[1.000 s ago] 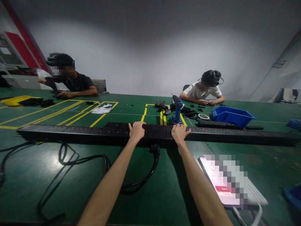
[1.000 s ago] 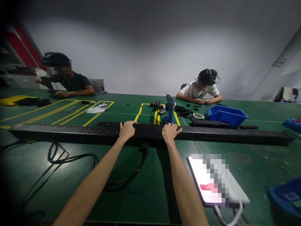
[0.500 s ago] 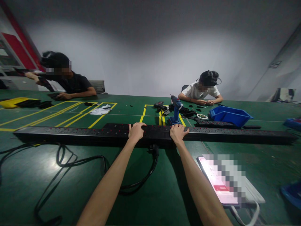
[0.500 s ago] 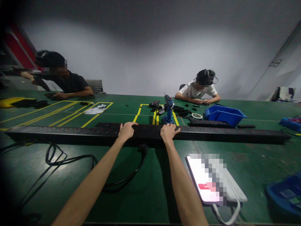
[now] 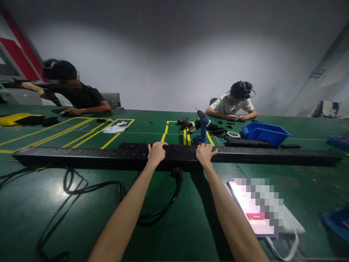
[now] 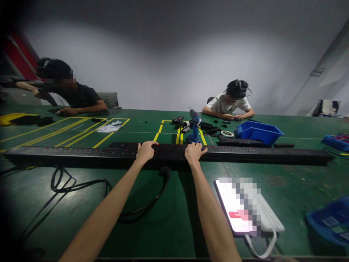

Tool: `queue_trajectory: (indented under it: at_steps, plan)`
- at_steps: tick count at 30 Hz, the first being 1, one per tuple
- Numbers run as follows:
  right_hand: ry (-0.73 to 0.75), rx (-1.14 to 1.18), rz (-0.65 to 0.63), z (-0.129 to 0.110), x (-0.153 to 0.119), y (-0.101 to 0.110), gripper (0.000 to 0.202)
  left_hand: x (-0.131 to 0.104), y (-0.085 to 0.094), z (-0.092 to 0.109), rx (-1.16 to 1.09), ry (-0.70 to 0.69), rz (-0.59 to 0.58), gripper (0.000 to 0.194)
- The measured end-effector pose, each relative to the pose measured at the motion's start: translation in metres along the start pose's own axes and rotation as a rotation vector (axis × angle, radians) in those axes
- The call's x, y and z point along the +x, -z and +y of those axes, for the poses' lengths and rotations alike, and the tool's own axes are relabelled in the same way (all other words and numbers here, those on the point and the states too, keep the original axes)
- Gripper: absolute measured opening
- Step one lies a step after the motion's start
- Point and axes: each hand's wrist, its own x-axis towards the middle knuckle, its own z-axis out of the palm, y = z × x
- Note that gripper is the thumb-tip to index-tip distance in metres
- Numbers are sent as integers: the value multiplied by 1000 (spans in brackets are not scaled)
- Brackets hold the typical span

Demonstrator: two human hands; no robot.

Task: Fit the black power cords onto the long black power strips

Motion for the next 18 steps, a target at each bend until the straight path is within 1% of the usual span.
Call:
queue_trajectory:
  at_steps: [6,11,13,15,18]
  plan:
    - [1,2,-8,0,0,-1,43,-1,1,0,-3,-7,1,46]
    - [-4,12,-11,-1,-2,3,44,-4,4,0,-12,-26,-1,46]
    - [-18,15,-31,-1,-1,6,44,-4,5,-1,-18,-33,-7,47]
    - [-40,20,-118,0,4,10,43,-3,5,-1,-19,-29,-17,48]
    - [-42,61,-347,5,20,20,40,-2,5,-2,-21,-14,-33,50]
